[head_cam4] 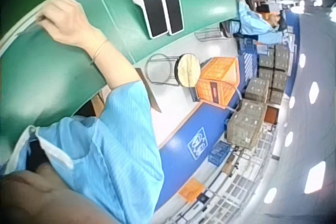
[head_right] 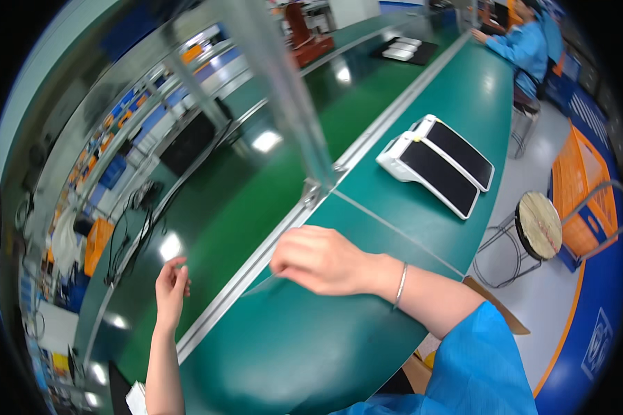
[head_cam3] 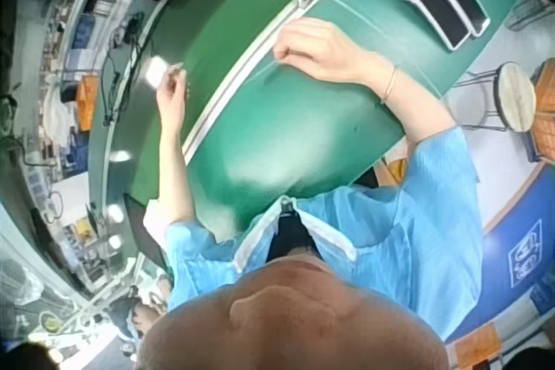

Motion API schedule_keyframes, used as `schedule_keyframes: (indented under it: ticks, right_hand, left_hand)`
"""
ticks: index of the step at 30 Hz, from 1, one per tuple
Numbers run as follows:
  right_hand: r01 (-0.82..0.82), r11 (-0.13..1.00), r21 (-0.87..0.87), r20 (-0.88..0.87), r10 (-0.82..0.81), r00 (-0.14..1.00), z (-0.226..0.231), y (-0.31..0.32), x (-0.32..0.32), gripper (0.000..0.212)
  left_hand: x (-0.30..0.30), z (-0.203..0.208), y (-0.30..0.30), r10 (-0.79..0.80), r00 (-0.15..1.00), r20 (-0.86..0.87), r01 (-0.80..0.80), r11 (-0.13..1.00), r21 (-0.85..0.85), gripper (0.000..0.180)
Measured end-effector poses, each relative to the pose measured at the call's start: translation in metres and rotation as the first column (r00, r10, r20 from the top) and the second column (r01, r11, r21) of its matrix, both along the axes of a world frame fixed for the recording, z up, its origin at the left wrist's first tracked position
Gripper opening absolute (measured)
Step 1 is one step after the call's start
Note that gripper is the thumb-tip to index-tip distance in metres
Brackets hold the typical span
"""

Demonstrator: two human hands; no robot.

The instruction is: The person applies adhesive labels to white electronic enclosures by hand, peeling each label from its protective film and pressing it onto the enclosure.

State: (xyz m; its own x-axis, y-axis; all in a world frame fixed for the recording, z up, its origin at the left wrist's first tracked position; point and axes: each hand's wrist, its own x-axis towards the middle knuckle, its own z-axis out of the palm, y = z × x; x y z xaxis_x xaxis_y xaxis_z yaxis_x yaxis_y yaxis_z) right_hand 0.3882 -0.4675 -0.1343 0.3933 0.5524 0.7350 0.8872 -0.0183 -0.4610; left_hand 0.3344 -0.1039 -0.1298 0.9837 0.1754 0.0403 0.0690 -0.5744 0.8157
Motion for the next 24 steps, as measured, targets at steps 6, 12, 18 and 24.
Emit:
schedule_keyframes:
  ticks: [6, 12, 18, 24]
  right_hand:
    - [0.260, 0.895, 0.362, 0.300, -0.376, 0.876, 0.024, -0.009, -0.001, 0.016]
    - [0.324, 0.781, 0.534, 0.188, -0.483, 0.855, 0.021, -0.024, 0.005, 0.020]
    - [0.384, 0.856, 0.347, 0.249, -0.479, 0.842, 0.015, -0.018, 0.015, 0.012]
    - [0.511, 0.833, 0.211, -0.209, -0.473, 0.856, -0.037, 0.007, 0.015, 0.006]
  left_hand:
    - [0.124, -0.045, -0.070, -0.075, 0.937, 0.340, -0.070, 0.915, 0.397, 0.051]
    - [0.092, -0.031, -0.145, -0.328, 0.878, 0.347, 0.088, 0.826, 0.557, 0.051]
    - [-0.015, -0.030, -0.084, -0.285, 0.904, 0.319, 0.132, 0.896, 0.425, 0.028]
    - [-0.189, -0.034, -0.049, -0.073, 0.997, -0.009, 0.074, 0.994, 0.078, 0.022]
